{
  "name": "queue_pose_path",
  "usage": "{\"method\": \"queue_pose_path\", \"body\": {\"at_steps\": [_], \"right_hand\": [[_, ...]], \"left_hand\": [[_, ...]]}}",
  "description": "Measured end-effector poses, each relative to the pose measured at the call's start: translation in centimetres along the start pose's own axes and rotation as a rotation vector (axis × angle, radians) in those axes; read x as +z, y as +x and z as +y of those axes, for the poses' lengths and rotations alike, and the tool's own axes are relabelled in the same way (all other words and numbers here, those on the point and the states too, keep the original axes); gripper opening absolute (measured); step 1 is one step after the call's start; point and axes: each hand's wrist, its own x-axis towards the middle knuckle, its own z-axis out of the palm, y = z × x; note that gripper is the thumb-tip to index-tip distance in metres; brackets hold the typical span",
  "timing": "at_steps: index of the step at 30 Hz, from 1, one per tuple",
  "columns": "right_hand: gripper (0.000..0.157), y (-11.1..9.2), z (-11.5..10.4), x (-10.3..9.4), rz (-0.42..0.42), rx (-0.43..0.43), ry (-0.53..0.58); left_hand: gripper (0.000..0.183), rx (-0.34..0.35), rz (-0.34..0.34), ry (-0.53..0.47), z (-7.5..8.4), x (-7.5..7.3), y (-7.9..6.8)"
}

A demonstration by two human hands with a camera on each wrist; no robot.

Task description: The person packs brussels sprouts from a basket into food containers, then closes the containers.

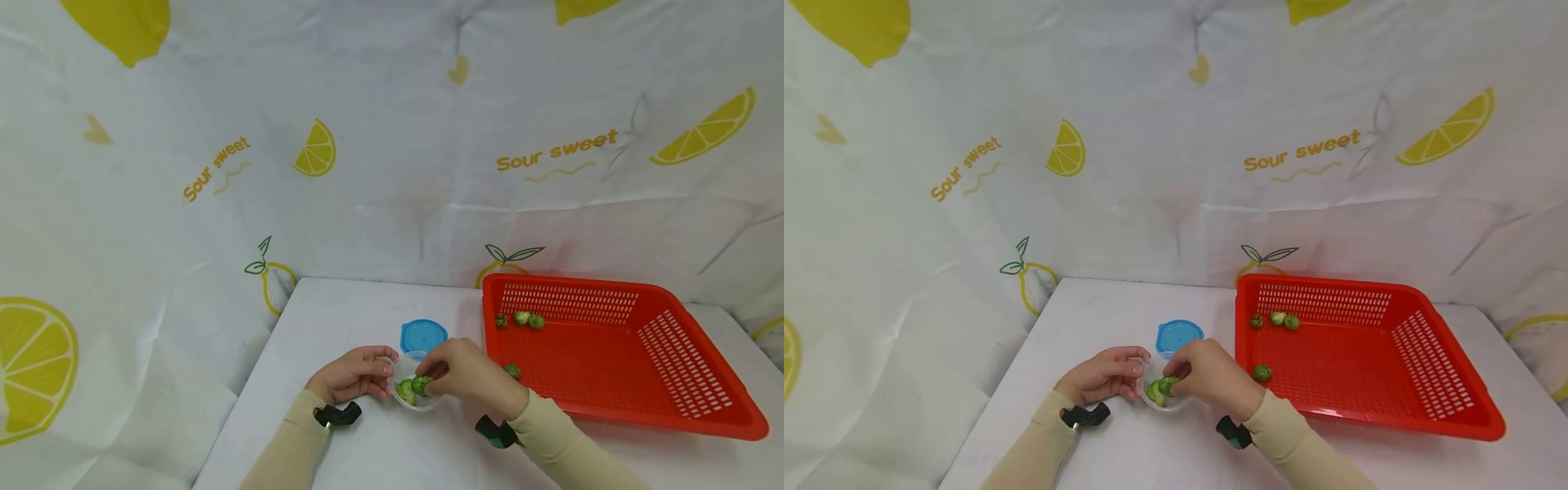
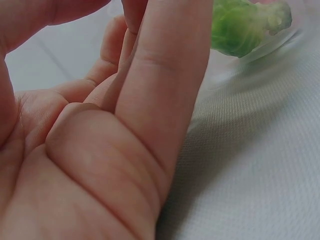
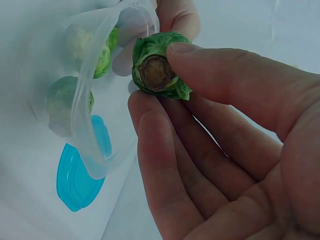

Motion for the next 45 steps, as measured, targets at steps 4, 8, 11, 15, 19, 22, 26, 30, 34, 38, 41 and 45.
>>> {"method": "queue_pose_path", "body": {"at_steps": [4,8,11,15,19,22,26,30,34,38,41,45], "right_hand": [[0.018,0.1,0.2,0.3,-0.004,0.0,0.002],[0.017,0.2,0.4,0.5,-0.005,0.006,0.009],[0.017,0.1,0.4,0.4,-0.003,0.021,0.016],[0.016,0.1,0.2,-0.1,-0.002,-0.003,-0.001],[0.015,-0.2,0.2,-1.0,-0.003,-0.024,-0.018],[0.015,-0.6,0.3,-2.1,0.0,-0.011,-0.009],[0.016,-1.4,1.0,-4.1,0.027,-0.009,0.008],[0.016,-2.4,2.0,-6.5,0.069,0.024,0.013],[0.018,-3.4,3.4,-9.0,0.089,0.092,0.017],[0.023,-4.0,5.2,-11.0,0.085,0.125,-0.005],[0.026,-4.2,6.8,-12.1,0.073,0.133,-0.023],[0.028,-4.3,9.3,-13.3,0.031,0.146,-0.005]], "left_hand": [[0.018,0.005,-0.004,0.002,-0.2,-0.1,0.0],[0.019,0.011,-0.008,0.001,-0.2,-0.1,0.0],[0.019,0.011,-0.01,0.001,-0.2,-0.1,0.0],[0.019,0.014,-0.012,0.003,-0.1,-0.1,0.1],[0.019,0.01,-0.007,-0.002,-0.2,-0.1,0.2],[0.019,0.0,-0.002,-0.007,-0.2,-0.1,0.2],[0.019,-0.013,0.009,-0.008,-0.2,-0.1,0.2],[0.02,-0.021,0.013,-0.006,-0.1,-0.2,0.2],[0.021,-0.022,0.002,0.0,0.0,-0.1,0.1],[0.02,-0.027,0.006,0.001,-0.1,-0.1,0.1],[0.02,-0.027,0.012,0.0,-0.1,-0.1,0.1],[0.022,-0.026,0.012,0.0,-0.1,0.0,0.2]]}}
